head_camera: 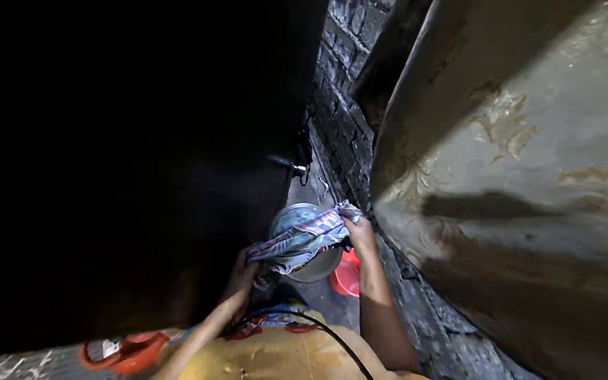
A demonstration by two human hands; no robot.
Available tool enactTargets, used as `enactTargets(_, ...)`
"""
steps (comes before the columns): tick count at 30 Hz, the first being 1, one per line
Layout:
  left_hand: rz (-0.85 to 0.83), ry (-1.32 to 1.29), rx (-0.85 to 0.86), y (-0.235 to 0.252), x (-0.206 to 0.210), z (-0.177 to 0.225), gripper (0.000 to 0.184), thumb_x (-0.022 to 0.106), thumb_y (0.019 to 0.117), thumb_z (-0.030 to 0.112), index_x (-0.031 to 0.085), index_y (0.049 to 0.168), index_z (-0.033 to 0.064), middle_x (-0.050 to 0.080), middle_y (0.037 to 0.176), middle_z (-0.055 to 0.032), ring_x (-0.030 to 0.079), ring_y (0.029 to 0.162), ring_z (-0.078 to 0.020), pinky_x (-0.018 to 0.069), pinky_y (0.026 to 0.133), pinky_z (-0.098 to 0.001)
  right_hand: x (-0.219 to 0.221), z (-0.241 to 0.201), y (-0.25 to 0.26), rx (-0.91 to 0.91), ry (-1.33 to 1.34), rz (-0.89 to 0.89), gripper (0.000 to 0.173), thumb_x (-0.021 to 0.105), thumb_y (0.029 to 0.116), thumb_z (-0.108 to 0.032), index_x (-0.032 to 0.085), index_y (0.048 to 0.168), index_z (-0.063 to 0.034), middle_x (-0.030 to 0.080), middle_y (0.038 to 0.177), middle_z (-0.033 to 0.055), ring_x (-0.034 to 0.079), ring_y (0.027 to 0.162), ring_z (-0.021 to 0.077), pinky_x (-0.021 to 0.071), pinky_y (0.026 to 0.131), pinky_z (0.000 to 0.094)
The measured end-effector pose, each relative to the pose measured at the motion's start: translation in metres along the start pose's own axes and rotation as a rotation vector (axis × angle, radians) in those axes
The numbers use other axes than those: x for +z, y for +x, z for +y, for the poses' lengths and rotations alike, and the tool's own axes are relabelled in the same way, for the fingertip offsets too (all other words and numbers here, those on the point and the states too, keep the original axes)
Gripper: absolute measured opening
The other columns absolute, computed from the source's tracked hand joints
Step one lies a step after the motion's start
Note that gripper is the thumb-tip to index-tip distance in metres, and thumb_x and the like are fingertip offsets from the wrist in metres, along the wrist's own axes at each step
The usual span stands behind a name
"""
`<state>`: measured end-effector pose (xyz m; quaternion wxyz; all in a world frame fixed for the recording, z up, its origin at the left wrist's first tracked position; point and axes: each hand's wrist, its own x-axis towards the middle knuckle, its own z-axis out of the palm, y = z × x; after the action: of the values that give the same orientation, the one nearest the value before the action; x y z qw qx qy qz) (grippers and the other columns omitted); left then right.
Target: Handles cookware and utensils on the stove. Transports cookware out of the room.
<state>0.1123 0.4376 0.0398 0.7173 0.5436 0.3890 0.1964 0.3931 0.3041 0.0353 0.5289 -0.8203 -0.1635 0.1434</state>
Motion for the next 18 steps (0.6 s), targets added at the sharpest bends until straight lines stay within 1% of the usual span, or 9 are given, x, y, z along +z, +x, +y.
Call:
enactTargets(5,-0.015,0.049,0.028,0.048,0.036,-0.002,0.039,0.049,0.101,0.006,0.052,0.14,0.0014,0.064,0.13,-0.0116,0.067,0.105,-0.0156,0.0583,0.084,-0.0325,-0.014,0.017,0.052,0.046,0.021,-0.012,0.032,0.069,0.0961,-0.009,0.066,0.124,0.0057,0.07,0.122,0.0195,0.067,0.115,0.0235,0.0526,0.104,0.0429)
enactTargets(6,-0.028,0.054,0.019,0.06,0.047,0.0,0.038,0.049,0.1015,0.006,0.052,0.139,0.0017,0.064,0.133,-0.0114,0.066,0.108,-0.0155,0.0578,0.087,-0.0331,-0.019,0.019,0.063,0.073,0.056,-0.017,0.035,0.067,0.0974,-0.009,0.062,0.128,0.0069,0.068,0.126,0.0211,0.065,0.118,0.0244,0.0517,0.105,0.0428)
enactTargets(8,-0.043,0.053,-0.003,0.081,0.074,0.003,0.038,0.048,0.102,0.006,0.052,0.139,0.0015,0.063,0.131,-0.012,0.066,0.108,-0.016,0.0573,0.088,-0.034,-0.033,0.021,0.081,0.153,0.157,-0.049,0.043,0.058,0.1027,-0.006,0.048,0.142,0.0092,0.058,0.139,0.0251,0.058,0.127,0.0255,0.0462,0.109,0.0398)
enactTargets(9,-0.053,0.046,-0.02,0.092,0.089,0.005,0.038,0.048,0.1025,0.007,0.051,0.14,0.0021,0.064,0.131,-0.0118,0.066,0.109,-0.0162,0.0572,0.088,-0.0343,-0.041,0.022,0.092,0.189,0.203,-0.048,0.043,0.054,0.1045,-0.005,0.045,0.143,0.0102,0.055,0.14,0.0266,0.056,0.127,0.0254,0.0451,0.109,0.038)
enactTargets(11,-0.067,0.025,-0.045,0.116,0.117,0.01,0.038,0.048,0.1026,0.007,0.051,0.14,0.0028,0.065,0.13,-0.0111,0.067,0.107,-0.016,0.0579,0.087,-0.0341,-0.055,0.022,0.118,0.229,0.225,-0.034,0.038,0.049,0.1065,-0.003,0.047,0.141,0.0135,0.055,0.138,0.029,0.056,0.124,0.0254,0.0446,0.107,0.0359)
enactTargets(14,-0.068,-0.032,-0.1,0.147,0.159,0.016,0.038,0.047,0.1026,0.006,0.051,0.14,0.0036,0.066,0.129,-0.0105,0.068,0.105,-0.0167,0.0579,0.086,-0.0342,-0.077,0.025,0.161,0.267,0.139,-0.037,0.036,0.047,0.1071,-0.002,0.049,0.137,0.0178,0.055,0.137,0.0329,0.057,0.122,0.0284,0.0434,0.108,0.0369)
enactTargets(16,-0.06,-0.092,-0.133,0.166,0.18,0.019,0.036,0.046,0.1032,0.006,0.052,0.139,0.0043,0.067,0.127,-0.0104,0.068,0.104,-0.0172,0.0585,0.085,-0.0341,-0.088,0.028,0.19,0.308,0.09,-0.079,0.038,0.047,0.1082,-0.007,0.05,0.138,0.0161,0.056,0.137,0.0321,0.058,0.121,0.0293,0.0448,0.106,0.0393)
enactTargets(17,-0.058,-0.112,-0.139,0.177,0.189,0.022,0.036,0.047,0.1032,0.006,0.052,0.139,0.0048,0.067,0.126,-0.0103,0.069,0.102,-0.0173,0.0588,0.083,-0.034,-0.091,0.027,0.204,0.325,0.081,-0.096,0.038,0.046,0.1092,-0.01,0.05,0.139,0.0136,0.057,0.134,0.0297,0.059,0.114,0.0271,0.0473,0.1,0.0391)
enactTargets(18,-0.056,-0.13,-0.141,0.188,0.197,0.024,0.035,0.047,0.1034,0.006,0.053,0.138,0.005,0.068,0.124,-0.0106,0.069,0.101,-0.018,0.0591,0.083,-0.0345,-0.094,0.026,0.219,0.321,0.061,-0.102,0.038,0.047,0.1093,-0.012,0.051,0.139,0.0112,0.059,0.131,0.0273,0.06,0.111,0.0251,0.049,0.097,0.0383)
